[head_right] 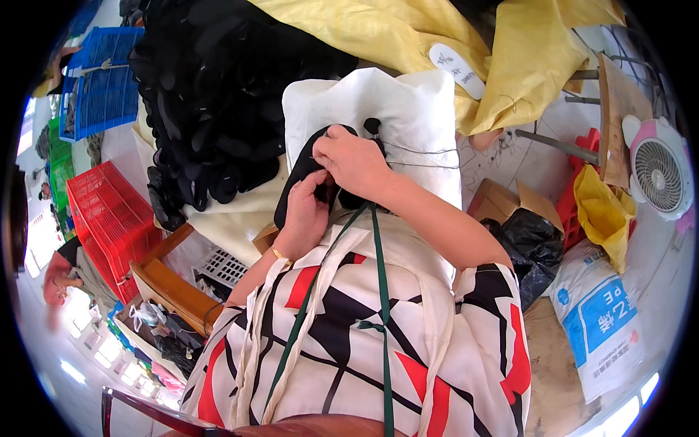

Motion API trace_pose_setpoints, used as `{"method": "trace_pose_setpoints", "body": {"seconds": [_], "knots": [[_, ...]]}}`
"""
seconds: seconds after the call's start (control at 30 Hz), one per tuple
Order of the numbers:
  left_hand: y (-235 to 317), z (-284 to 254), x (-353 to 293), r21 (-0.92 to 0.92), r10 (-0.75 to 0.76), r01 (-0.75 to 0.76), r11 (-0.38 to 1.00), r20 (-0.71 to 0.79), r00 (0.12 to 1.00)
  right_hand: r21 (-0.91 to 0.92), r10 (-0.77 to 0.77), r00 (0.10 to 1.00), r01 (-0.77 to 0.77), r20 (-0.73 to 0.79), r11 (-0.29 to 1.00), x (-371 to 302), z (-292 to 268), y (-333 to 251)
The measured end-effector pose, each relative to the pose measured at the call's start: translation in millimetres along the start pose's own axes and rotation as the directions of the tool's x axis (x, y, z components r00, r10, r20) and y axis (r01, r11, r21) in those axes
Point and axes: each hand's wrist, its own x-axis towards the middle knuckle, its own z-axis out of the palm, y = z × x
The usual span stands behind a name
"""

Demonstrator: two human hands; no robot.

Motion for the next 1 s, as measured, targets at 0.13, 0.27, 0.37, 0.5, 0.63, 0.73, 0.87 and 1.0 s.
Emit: {"method": "trace_pose_setpoints", "body": {"seconds": [0.13,0.27,0.37,0.5,0.63,0.73,0.87,1.0], "knots": [[1,3,-4,0.086,0.007,-0.002,0.996,-0.061,0.998,0.57,0.379,0.924,-0.284,-0.052,0.771,18,-17,-4],[23,7,0,0.199,-0.011,0.016,0.98,-0.027,1.0,0.696,0.383,0.859,-0.504,0.34,0.512,-6,-56,-6],[48,12,-1,0.337,0.056,-0.059,0.94,0.019,0.998,0.838,0.497,0.864,-0.33,0.083,0.434,-30,-108,15],[81,25,0,0.544,0.097,-0.155,0.825,0.134,0.986,0.902,0.625,0.652,0.331,-0.43,0.276,-84,-249,104],[106,41,25,0.741,0.063,-0.299,0.602,0.329,0.942,0.546,0.61,0.084,0.551,-0.788,0.631,-217,-404,188],[118,70,29,0.9,0.03,-0.375,0.222,0.378,0.925,0.291,0.387,-0.166,0.416,-0.907,0.861,-284,-425,201],[105,113,27,0.786,-0.089,-0.571,-0.237,0.568,0.818,0.168,0.19,-0.262,0.104,-0.946,0.98,-317,-384,170],[67,106,47,0.712,-0.369,-0.649,-0.268,0.547,0.752,0.181,0.16,-0.225,-0.078,-0.961,0.98,-331,-341,174]]}}
